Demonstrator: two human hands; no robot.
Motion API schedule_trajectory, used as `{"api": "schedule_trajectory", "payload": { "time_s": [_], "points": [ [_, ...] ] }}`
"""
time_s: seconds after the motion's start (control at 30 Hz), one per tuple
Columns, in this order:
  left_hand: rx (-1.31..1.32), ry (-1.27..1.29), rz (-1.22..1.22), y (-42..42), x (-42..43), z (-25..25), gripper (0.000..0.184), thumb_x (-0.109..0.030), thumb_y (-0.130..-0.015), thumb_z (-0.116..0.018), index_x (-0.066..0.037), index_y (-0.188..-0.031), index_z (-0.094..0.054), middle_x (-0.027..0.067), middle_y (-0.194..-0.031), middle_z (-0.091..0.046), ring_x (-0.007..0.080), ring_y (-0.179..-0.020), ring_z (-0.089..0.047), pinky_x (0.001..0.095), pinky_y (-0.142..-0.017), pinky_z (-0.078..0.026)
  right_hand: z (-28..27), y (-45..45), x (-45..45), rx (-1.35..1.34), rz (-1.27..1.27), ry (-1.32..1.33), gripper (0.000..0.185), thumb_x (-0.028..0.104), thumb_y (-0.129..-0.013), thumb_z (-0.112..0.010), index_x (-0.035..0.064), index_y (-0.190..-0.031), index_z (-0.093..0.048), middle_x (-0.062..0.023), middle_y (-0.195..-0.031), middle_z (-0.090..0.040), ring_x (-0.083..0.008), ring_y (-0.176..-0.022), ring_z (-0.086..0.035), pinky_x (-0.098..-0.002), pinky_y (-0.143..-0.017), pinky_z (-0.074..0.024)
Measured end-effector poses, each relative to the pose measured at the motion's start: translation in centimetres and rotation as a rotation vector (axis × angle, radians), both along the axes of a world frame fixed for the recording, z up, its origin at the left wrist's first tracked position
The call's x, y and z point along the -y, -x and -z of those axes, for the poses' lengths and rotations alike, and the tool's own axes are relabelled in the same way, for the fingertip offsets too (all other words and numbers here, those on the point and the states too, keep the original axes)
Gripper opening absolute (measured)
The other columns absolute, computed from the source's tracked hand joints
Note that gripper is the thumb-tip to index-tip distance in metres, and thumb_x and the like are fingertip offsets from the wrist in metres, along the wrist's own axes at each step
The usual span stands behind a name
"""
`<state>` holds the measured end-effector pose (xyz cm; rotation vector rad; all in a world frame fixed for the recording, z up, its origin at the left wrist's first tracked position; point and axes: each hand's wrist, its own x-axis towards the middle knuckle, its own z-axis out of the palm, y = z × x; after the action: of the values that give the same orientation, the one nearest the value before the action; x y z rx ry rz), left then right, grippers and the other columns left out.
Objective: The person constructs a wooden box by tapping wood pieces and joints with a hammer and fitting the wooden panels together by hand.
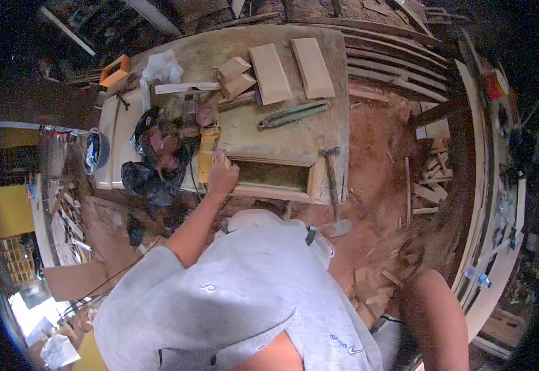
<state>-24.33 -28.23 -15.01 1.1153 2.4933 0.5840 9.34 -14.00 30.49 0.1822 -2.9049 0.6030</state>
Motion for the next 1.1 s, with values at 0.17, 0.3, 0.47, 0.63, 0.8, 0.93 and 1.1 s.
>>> {"api": "schedule_trajectory", "payload": {
  "time_s": [0.17,0.3,0.47,0.63,0.8,0.93,1.1],
  "points": [
    [-0.012,-0.049,-0.025,0.1,-0.1,-0.1,0.074,-0.026,-0.089,-0.069,-0.008,-0.154,-0.038,0.0348,-0.127,-0.063,0.0515,-0.118,-0.062,0.0574,-0.099,-0.052,0.0,1.9,0.6,0.095,-0.125,-0.015,0.034,0.017,-0.089,-0.079,-0.0006,-0.119,-0.075,-0.0112,-0.105,-0.073,-0.0193,-0.088,-0.070,-0.0382,-0.084,-0.0545],
    [-0.041,-0.061,-0.031,-0.1,-0.2,0.1,0.072,-0.026,-0.089,-0.069,-0.010,-0.153,-0.039,0.0330,-0.120,-0.066,0.0514,-0.112,-0.065,0.0587,-0.096,-0.053,-0.1,2.2,0.6,0.122,-0.155,-0.006,0.034,0.018,-0.089,-0.079,-0.0006,-0.117,-0.075,-0.0117,-0.102,-0.073,-0.0198,-0.086,-0.070,-0.0382,-0.082,-0.0541],
    [0.021,0.046,-0.068,0.0,-0.7,-0.8,0.070,-0.026,-0.089,-0.069,-0.012,-0.151,-0.041,0.0321,-0.115,-0.069,0.0518,-0.107,-0.067,0.0603,-0.092,-0.054,-0.4,1.2,0.9,0.131,-0.184,0.009,0.033,0.020,-0.089,-0.079,-0.0007,-0.115,-0.075,-0.0123,-0.099,-0.072,-0.0205,-0.083,-0.070,-0.0381,-0.079,-0.0537],
    [-0.028,-0.027,-0.081,-0.1,-0.4,0.1,0.066,-0.026,-0.089,-0.069,-0.011,-0.148,-0.044,0.0299,-0.115,-0.070,0.0510,-0.110,-0.067,0.0596,-0.093,-0.053,-0.9,-1.1,1.4,0.130,-0.206,0.019,0.032,0.021,-0.089,-0.080,-0.0007,-0.113,-0.074,-0.0130,-0.095,-0.072,-0.0211,-0.081,-0.070,-0.0380,-0.076,-0.0532],
    [-0.166,-0.231,-0.053,1.0,0.8,4.2,0.063,-0.027,-0.089,-0.070,-0.010,-0.145,-0.048,0.0241,-0.119,-0.071,0.0472,-0.111,-0.068,0.0556,-0.094,-0.055,-1.4,-5.1,1.9,0.115,-0.226,0.030,0.032,0.023,-0.090,-0.080,-0.0008,-0.111,-0.074,-0.0136,-0.092,-0.071,-0.0218,-0.078,-0.070,-0.0380,-0.073,-0.0528],
    [-0.006,-0.286,-0.291,-1.3,1.4,0.1,0.050,-0.029,-0.091,-0.071,-0.006,-0.134,-0.058,0.0213,-0.125,-0.070,0.0401,-0.112,-0.070,0.0502,-0.094,-0.055,-1.8,-8.8,2.2,0.112,-0.258,0.050,0.032,0.024,-0.090,-0.080,-0.0008,-0.109,-0.074,-0.0141,-0.089,-0.071,-0.0224,-0.077,-0.070,-0.0379,-0.071,-0.0525],
    [-0.117,-0.307,-0.480,-5.6,5.3,-2.4,0.036,-0.026,-0.097,-0.069,-0.001,-0.122,-0.065,0.0189,-0.120,-0.070,0.0334,-0.104,-0.073,0.0462,-0.089,-0.056,-2.5,-14.7,1.0,0.090,-0.290,0.160,0.032,0.025,-0.090,-0.081,-0.0008,-0.107,-0.074,-0.0147,-0.085,-0.070,-0.0230,-0.074,-0.070,-0.0379,-0.068,-0.0520]
  ]
}}
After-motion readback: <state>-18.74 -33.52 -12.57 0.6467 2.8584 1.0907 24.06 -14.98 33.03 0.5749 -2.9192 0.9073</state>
